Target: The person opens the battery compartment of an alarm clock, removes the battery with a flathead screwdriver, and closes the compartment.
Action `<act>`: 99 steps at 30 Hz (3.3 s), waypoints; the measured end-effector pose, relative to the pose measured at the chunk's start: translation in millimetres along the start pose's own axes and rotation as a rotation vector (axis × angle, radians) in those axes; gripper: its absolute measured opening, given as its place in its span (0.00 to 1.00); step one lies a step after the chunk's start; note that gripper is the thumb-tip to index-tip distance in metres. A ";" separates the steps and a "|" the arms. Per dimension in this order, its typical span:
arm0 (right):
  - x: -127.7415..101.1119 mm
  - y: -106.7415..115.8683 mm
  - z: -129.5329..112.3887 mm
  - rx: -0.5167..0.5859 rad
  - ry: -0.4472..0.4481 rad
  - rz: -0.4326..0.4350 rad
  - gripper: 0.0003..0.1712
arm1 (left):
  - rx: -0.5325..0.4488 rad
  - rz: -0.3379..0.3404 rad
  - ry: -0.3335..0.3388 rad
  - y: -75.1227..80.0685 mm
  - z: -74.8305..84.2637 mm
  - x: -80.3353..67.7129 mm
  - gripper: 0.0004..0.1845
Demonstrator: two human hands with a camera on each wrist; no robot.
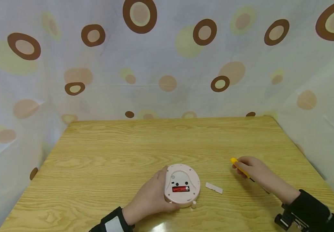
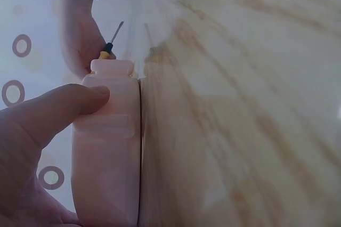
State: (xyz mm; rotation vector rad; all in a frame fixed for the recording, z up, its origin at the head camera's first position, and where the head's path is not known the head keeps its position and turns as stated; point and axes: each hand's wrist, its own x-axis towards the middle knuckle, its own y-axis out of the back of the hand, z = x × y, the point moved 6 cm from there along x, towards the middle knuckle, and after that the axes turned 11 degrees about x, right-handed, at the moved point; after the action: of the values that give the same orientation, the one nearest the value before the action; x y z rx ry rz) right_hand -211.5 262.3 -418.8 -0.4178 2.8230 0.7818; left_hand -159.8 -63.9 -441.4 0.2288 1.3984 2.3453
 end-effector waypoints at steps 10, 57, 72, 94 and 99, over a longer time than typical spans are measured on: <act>4.8 9.5 2.1 -0.259 0.029 0.050 0.19 | 0.004 -0.001 0.003 1.5 0.0 -0.1 0.68; 7.9 13.2 15.5 -0.755 0.022 0.142 0.29 | -0.004 -0.005 -0.002 -0.7 -2.4 -0.1 0.68; 9.0 14.3 16.4 -0.743 0.028 0.131 0.28 | -0.011 -0.010 0.008 0.4 -2.3 0.8 0.68; -8.6 -17.5 -28.2 -0.812 0.227 0.086 0.22 | -0.019 -0.006 0.003 0.3 -1.7 0.3 0.69; -12.6 -37.8 -37.7 -0.833 0.267 0.019 0.22 | -0.015 -0.004 0.002 -0.5 -2.0 -0.2 0.68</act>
State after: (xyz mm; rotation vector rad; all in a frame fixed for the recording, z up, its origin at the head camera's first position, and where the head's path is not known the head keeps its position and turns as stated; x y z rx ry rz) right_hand -191.4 214.2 -401.8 -0.6364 2.5770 2.0277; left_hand -160.1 -65.4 -442.8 0.2191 1.3811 2.3522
